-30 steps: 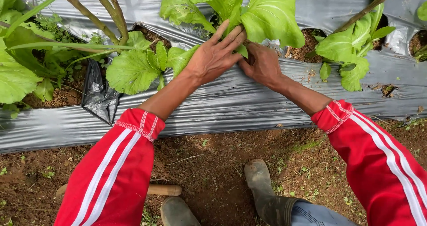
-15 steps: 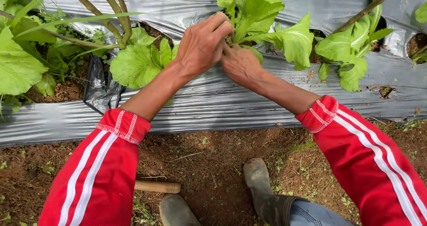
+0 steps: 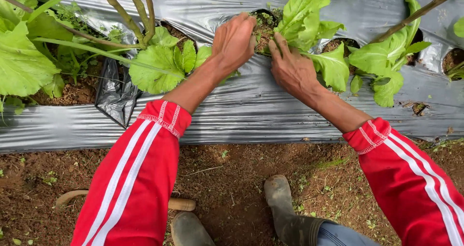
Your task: The person weeds around leafy green plants growing through holes in a plastic mulch sheet. They pull weeds by hand from the soil and discard them on the ground between rows.
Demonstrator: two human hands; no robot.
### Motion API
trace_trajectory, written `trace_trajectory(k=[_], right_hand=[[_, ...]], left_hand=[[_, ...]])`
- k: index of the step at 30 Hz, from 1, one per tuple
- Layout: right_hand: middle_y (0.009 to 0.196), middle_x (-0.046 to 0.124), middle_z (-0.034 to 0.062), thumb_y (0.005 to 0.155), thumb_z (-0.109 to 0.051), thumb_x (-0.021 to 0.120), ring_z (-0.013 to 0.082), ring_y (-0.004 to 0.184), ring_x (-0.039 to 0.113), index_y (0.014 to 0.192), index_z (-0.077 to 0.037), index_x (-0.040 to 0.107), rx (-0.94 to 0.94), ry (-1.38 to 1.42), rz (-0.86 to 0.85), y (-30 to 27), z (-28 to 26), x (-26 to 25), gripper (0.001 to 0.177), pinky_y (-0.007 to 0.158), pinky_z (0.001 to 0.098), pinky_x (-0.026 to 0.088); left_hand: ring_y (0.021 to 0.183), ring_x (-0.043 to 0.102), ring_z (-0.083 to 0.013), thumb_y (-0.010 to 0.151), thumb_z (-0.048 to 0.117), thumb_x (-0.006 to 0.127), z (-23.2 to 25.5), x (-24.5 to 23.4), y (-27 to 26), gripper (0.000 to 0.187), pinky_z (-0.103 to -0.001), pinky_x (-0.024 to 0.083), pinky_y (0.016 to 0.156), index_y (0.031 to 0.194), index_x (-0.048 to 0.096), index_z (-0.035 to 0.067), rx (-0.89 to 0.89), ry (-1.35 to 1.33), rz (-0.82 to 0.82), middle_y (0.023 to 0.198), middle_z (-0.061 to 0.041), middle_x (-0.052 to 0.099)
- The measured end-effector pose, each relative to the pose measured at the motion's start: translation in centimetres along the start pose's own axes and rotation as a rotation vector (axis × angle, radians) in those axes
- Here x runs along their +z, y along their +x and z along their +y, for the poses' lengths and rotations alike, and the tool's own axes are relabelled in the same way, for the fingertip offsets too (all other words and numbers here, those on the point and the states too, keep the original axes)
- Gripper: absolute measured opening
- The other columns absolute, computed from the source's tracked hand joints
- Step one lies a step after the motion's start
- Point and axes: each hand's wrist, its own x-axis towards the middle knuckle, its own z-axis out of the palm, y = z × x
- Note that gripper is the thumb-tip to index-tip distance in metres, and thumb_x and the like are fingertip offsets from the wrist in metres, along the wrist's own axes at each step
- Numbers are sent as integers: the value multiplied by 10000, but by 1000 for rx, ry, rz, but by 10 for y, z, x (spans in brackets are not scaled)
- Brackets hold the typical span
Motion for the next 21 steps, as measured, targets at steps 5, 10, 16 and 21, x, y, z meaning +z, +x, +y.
trace_trajectory(k=[5, 10, 16, 21], right_hand=[[1580, 476, 123, 983, -243, 649, 209, 853, 698, 1479, -84, 582, 12, -54, 68, -13, -5, 10, 526, 473, 330, 541], [1612, 436, 134, 998, -225, 668, 252, 930, 689, 1518, -76, 537, 39, -36, 66, -19, -5, 19, 557, 640, 338, 618], [1624, 405, 154, 1017, -220, 655, 292, 977, 660, 1542, -58, 460, 120, 103, 27, -23, -8, 29, 584, 574, 397, 618], [1658, 356, 125, 1031, -233, 617, 316, 1024, 660, 1545, -50, 462, 215, 258, -53, -24, -10, 32, 568, 671, 457, 644]], left_hand=[[609, 531, -275, 718, -208, 537, -7, 51, 22, 269, -433, 463, 463, 657, 542, 53, -44, 203, -134, 739, -110, 561], [618, 439, -232, 768, -206, 633, -12, 94, 30, 337, -393, 420, 522, 628, 513, 76, -36, 285, -182, 679, -73, 525], [475, 381, -163, 839, -62, 485, -31, 119, 27, 247, -369, 323, 396, 689, 593, 100, -120, 200, -114, 693, -106, 627], [527, 584, -226, 1016, 129, 576, -30, 106, 21, 230, -328, 529, 334, 794, 594, 74, -150, -38, 118, 775, -101, 640]])
